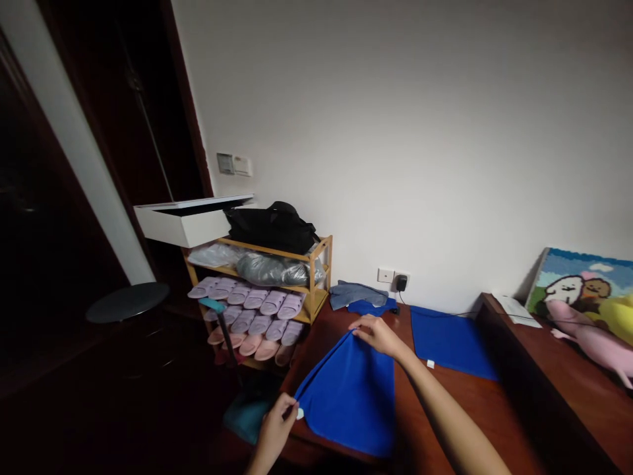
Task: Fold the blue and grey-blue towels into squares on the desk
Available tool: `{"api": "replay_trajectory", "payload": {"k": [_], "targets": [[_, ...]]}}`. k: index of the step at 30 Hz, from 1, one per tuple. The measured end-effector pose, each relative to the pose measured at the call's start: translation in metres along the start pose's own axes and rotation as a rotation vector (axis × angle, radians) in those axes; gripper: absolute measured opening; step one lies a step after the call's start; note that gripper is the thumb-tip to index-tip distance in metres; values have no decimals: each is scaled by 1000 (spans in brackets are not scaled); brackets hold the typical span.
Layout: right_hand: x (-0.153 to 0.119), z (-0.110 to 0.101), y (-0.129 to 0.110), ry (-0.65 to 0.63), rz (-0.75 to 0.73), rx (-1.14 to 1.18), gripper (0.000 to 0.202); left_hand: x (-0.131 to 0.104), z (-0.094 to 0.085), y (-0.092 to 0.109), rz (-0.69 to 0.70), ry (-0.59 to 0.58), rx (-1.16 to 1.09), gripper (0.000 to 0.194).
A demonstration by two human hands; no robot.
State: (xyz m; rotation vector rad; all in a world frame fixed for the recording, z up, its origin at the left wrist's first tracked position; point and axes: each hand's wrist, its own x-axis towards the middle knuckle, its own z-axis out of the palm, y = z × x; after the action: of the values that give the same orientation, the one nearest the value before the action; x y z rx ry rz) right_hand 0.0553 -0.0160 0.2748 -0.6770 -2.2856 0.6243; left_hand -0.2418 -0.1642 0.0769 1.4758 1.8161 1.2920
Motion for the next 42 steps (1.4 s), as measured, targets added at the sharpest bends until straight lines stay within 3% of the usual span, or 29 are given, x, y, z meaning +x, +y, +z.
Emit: {"api": "replay_trajectory", "payload": {"k": [5,11,16,20,26,30,36,42], "targets": [[-28,-48,-26,149,27,-56,26,3,-41,60,59,97,28,48],[-81,-99,-46,423,197,56,34,23,-90,168,284,124,-117,49],[-124,-122,-70,594,307,183,44,29,-102,252,452,140,-156,47],[-153,-138,-97,679,333,184,45,29,-101,293,545,124,-109,49],[-182,-150,-124,718,319,122,39,34,-88,319,536,12,-148,57],[-196,-152,-126,743,291,120,37,35,-81,327,550,-30,-104,52],[-216,-157,-129,732,285,129,36,32,-89,340,546,-165,-147,44],[-224,-153,-131,701,241,88,36,29,-86,338,484,-287,-178,46]]}}
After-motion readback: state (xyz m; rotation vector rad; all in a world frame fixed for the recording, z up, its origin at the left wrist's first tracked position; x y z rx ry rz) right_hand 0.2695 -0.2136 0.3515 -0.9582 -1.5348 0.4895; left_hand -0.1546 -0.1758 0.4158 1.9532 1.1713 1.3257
